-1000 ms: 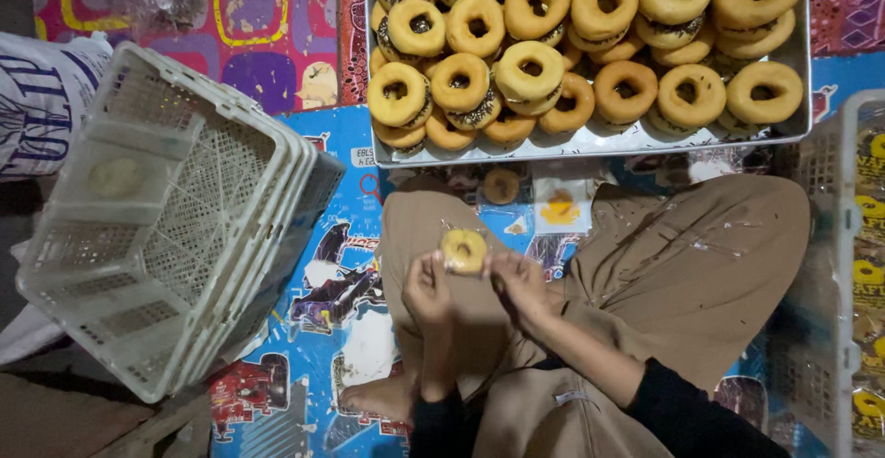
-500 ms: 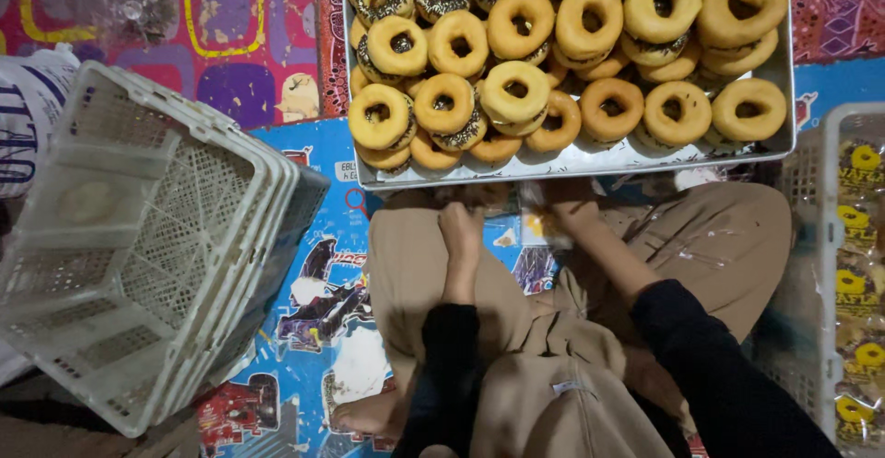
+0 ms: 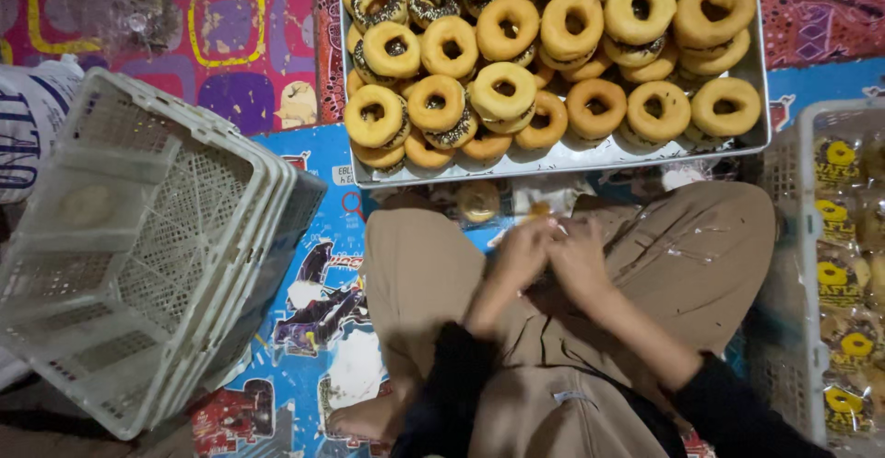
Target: The person sits on the floor and repeatedly picks donuts from a metal tray, places them into clear plastic bags, and sets the packaged donuts into a white crate. The person handles plain and chocolate-topped donuts one at a time.
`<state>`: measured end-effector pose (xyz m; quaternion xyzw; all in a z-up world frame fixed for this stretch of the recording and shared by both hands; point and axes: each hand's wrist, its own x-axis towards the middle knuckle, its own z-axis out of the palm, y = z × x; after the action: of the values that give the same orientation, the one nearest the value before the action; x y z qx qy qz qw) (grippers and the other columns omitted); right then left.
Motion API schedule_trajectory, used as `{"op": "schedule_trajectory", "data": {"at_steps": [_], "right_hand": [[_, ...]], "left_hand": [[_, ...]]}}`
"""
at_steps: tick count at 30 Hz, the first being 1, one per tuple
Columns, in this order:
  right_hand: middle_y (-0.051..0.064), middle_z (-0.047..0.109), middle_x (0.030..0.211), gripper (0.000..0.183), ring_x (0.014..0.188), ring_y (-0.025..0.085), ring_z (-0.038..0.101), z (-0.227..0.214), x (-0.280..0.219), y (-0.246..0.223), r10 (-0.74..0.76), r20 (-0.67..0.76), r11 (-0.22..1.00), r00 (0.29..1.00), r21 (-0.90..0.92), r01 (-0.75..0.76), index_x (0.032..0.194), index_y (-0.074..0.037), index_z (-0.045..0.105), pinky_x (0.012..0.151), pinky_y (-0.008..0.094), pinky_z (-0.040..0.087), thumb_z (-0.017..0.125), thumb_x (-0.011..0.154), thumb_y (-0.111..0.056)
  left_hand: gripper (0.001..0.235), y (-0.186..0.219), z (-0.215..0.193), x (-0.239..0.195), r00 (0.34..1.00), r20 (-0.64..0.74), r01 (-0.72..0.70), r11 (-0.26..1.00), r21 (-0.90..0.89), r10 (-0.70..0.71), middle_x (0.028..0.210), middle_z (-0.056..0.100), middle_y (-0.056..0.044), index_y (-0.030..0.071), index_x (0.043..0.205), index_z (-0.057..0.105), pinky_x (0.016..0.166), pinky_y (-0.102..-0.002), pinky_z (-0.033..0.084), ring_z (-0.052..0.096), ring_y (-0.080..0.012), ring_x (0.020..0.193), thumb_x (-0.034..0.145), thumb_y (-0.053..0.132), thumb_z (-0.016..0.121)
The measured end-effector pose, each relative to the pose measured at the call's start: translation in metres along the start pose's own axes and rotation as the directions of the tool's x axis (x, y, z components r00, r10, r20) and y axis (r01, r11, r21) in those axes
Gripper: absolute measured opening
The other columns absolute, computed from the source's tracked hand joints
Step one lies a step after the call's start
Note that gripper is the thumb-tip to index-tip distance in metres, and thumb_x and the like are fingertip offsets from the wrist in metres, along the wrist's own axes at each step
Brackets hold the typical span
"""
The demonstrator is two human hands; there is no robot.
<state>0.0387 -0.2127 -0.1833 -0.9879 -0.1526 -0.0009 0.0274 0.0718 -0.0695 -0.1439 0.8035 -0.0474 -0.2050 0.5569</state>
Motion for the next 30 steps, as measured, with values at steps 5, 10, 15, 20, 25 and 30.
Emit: {"op": "schedule_trajectory", "data": {"at_steps": [5,10,15,20,25,30], "right_hand": [[0.012,0.063,0.127,0.061,0.128,0.035,0.054,-0.074,-0.015,0.003,0.084,-0.131,0.994,0.988,0.076,-0.075,0.141,-0.014,0.045,0.108,0.062,0.033,0.06,0.086,-0.036],[0.018,0.068,0.128,0.068,0.125,0.039,0.06,-0.133,0.002,-0.032,-0.351,-0.21,0.779,0.913,0.476,0.408,0.14,-0.01,0.055,0.106,0.064,0.032,0.066,0.09,-0.054],[0.015,0.074,0.082,0.067,0.073,0.031,0.073,-0.191,0.118,-0.009,0.118,0.278,0.775,0.953,0.574,-0.264,0.123,-0.016,0.071,0.067,0.048,0.057,0.072,0.074,-0.063],[0.021,0.072,0.077,0.079,0.073,0.038,0.071,-0.199,0.241,0.015,0.053,0.07,0.997,0.996,0.055,-0.057,0.077,0.0,0.076,0.066,0.047,0.058,0.076,0.071,-0.078],[0.022,0.072,0.08,0.074,0.078,0.04,0.071,-0.21,0.251,0.017,-0.039,0.176,0.998,0.984,0.046,0.031,0.082,0.0,0.078,0.072,0.049,0.058,0.077,0.069,-0.073],[0.019,0.072,0.11,0.086,0.09,0.031,0.073,-0.225,0.139,0.013,-0.059,-0.016,0.687,0.998,0.725,0.052,0.136,0.001,0.057,0.082,0.043,0.06,0.086,0.07,-0.046]], "left_hand": [[0.031,0.042,0.03,-0.052,0.694,-0.161,-0.598,0.686,0.415,0.702,0.128,0.066,-0.021,0.014,0.119,0.071,0.117,-0.051,0.033,0.053,-0.047,0.131,0.09,0.022,0.065],[0.019,-0.021,0.008,-0.028,0.918,-0.384,-0.369,0.145,-0.918,-0.095,0.111,0.068,-0.01,0.013,0.112,0.067,0.094,-0.042,0.049,0.061,-0.0296,0.106,0.099,0.027,0.066],[0.026,-0.101,-0.058,-0.014,0.852,-0.24,-0.466,-0.465,-0.753,-0.465,0.104,0.069,-0.016,0.006,0.099,0.063,0.084,-0.04,0.059,0.067,-0.0269,0.099,0.103,0.031,0.065],[0.031,-0.097,-0.087,-0.037,0.839,-0.182,-0.461,-0.491,-0.74,-0.513,0.121,0.064,-0.023,0.007,0.103,0.06,0.099,-0.057,0.053,0.062,-0.0378,0.117,0.093,0.035,0.071],[0.042,-0.059,-0.098,-0.044,0.86,-0.144,-0.437,-0.561,-0.704,-0.489,0.133,0.058,-0.026,0.006,0.113,0.058,0.109,-0.064,0.045,0.056,-0.0445,0.128,0.091,0.039,0.072],[0.05,-0.038,-0.096,-0.042,0.928,-0.154,-0.356,-0.689,-0.632,-0.338,0.141,0.052,-0.03,0.002,0.122,0.054,0.109,-0.064,0.04,0.053,-0.0468,0.13,0.093,0.042,0.063]]}}
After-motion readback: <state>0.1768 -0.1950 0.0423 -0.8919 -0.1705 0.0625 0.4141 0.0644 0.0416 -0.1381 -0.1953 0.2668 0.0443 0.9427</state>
